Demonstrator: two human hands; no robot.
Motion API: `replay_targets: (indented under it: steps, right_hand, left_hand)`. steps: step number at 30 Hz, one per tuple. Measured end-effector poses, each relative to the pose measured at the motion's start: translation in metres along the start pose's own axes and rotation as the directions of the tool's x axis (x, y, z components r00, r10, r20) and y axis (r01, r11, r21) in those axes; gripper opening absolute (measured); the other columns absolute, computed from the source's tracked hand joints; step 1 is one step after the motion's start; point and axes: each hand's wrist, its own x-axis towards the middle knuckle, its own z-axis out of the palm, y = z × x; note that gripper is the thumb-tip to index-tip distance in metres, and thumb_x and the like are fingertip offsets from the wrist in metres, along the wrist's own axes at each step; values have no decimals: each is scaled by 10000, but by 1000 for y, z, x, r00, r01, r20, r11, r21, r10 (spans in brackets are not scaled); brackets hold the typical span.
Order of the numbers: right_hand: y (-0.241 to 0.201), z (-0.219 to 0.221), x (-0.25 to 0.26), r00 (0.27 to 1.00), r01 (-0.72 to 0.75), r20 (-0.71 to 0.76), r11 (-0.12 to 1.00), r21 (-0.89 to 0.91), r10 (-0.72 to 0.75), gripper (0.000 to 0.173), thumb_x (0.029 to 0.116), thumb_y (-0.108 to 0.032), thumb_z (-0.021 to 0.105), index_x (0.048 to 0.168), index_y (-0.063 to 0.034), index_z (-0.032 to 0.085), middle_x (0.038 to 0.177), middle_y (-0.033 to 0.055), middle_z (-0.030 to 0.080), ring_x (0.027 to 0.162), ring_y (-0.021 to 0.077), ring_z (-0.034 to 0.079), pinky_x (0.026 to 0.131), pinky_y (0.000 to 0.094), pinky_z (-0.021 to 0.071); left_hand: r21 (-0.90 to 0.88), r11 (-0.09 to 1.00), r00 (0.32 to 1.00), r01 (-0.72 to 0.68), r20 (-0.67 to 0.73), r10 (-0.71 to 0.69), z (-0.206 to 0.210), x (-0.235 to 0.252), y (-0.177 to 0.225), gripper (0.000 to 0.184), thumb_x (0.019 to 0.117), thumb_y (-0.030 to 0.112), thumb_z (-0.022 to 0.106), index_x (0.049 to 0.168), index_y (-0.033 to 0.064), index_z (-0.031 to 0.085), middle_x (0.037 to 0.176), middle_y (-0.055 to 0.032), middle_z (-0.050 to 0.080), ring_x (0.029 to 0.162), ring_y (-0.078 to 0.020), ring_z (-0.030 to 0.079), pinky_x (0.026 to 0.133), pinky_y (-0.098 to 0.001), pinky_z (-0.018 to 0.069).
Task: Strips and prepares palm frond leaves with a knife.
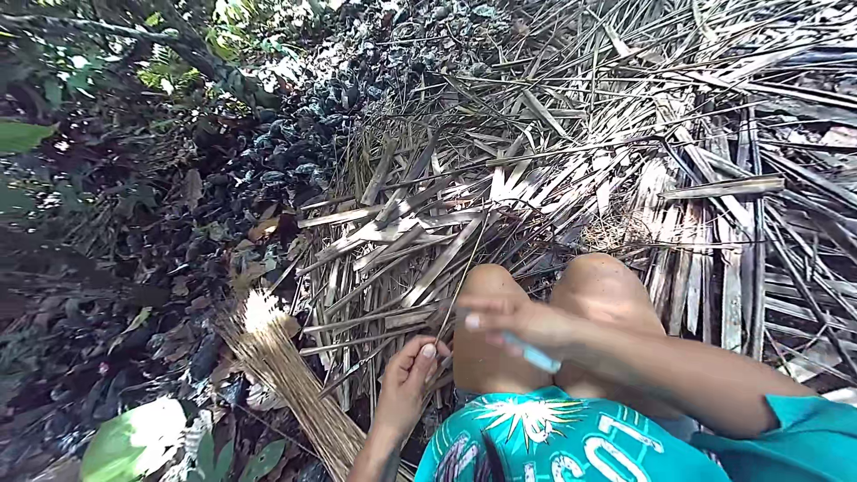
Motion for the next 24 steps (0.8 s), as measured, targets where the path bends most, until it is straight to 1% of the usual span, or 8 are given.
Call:
replay_targets:
  steps: [3,7,9,11,13,16,20,24]
  right_hand:
    - [-27,-41,-1,972,176,-163,984,40,-167,314,1081,-166,375,1335,-102,550,637,-99,456,478,-48,415,458,95,372]
    - [-29,-49,0,902,319,-319,947,42,-289,351,1094,-171,343,1404,-129,504,619,-81,434,459,-12,416,440,132,387]
    - [-15,-22,-5,958,165,-240,986,12,-157,435,1086,-161,408,1518,-136,371,675,-58,483,504,5,475,474,148,436]
    - [6,9,-2,1000,0,-20,1000,-16,0,554,1057,-163,479,1576,-113,291,733,-69,506,538,-6,473,495,154,422]
    - [17,18,4,991,-43,124,999,0,42,504,1062,-169,480,1540,-98,337,756,-73,500,533,-19,454,482,140,407]
    - [-10,-28,5,984,148,-105,989,9,-146,344,1079,-186,425,1400,-106,520,675,-109,498,515,-50,455,482,112,408]
    - [-53,-79,-7,802,465,-445,884,46,-399,335,1105,-237,314,1375,-190,506,581,-121,419,435,-35,397,422,121,371]
    - [-9,-14,-2,988,117,-100,993,-4,-117,493,1060,-205,442,1536,-162,324,664,-85,493,504,-8,485,479,150,447]
  left_hand:
    - [-15,1000,1000,10,23,-10,-5,-6,0,227,1067,224,480,1025,185,699,620,196,440,510,91,373,478,-98,325]
    - [-59,997,999,41,7,-40,-7,-6,-4,243,1066,212,461,1025,180,698,599,189,423,490,80,363,466,-107,320]
    - [-109,990,996,87,9,-86,-6,-4,-3,246,1067,211,446,1016,186,685,593,188,434,484,77,372,465,-111,331]
    - [-202,968,989,150,46,-144,-3,-1,2,240,1060,207,448,996,200,680,589,185,443,476,79,374,456,-108,329]
    - [-327,919,974,222,116,-194,-2,1,4,201,1045,239,508,967,206,691,581,176,448,461,77,374,441,-106,323]
    - [-409,862,950,299,211,-229,-14,-6,2,156,1022,309,595,966,206,699,574,179,437,446,79,376,428,-99,322]
    - [-473,812,938,341,231,-259,-22,-14,-2,151,1014,306,619,958,199,710,566,170,444,439,75,388,423,-101,332]
    - [-530,767,930,361,261,-257,-16,-7,2,150,1018,306,613,961,201,704,574,171,465,448,73,412,434,-101,355]
